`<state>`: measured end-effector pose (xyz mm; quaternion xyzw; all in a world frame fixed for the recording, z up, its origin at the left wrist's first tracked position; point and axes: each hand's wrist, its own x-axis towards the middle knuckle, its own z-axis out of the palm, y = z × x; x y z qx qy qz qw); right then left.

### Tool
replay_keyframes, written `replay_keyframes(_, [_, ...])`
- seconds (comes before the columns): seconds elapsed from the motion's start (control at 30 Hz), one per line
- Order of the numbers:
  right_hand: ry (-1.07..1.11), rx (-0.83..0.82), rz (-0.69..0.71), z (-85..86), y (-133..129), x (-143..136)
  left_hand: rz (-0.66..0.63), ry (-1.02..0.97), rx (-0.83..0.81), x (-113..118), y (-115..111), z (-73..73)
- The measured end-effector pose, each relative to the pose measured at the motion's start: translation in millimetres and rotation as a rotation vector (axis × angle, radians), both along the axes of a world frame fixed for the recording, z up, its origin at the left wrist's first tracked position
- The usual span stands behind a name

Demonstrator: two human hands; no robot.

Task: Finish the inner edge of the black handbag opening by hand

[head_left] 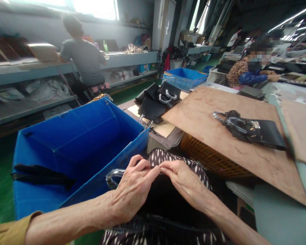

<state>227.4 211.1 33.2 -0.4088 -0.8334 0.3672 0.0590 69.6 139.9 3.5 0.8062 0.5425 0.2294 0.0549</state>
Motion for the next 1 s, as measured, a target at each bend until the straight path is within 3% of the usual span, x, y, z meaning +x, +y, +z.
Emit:
replay_keyframes(0.13, [0.052, -0.079, 0.052, 5.7, -3, 2, 0.061, -0.038, 0.014, 0, 0, -3.8])
replay_keyframes(0.3, [-0.033, -0.011, -0.033, 3.2, -8, -1, 0.079, -0.165, 0.020, 1, 2, -5.2])
replay_keyframes(0.57, [-0.045, 0.001, -0.021, 0.3, -8, -2, 0.135, -0.390, -0.041, -6, 6, -3.4])
replay_keyframes(0.63, [-0.061, -0.001, -0.006, 1.5, -8, -3, 0.155, -0.373, -0.164, -13, 10, 1.3])
replay_keyframes(0.77, [-0.074, -0.005, -0.017, 1.1, -9, -5, 0.146, -0.397, -0.568, -30, 17, 10.6])
replay_keyframes(1.0, [-0.073, 0.033, 0.016, -3.6, -10, -7, 0.041, -0.573, -0.757, -45, 20, 16.2])
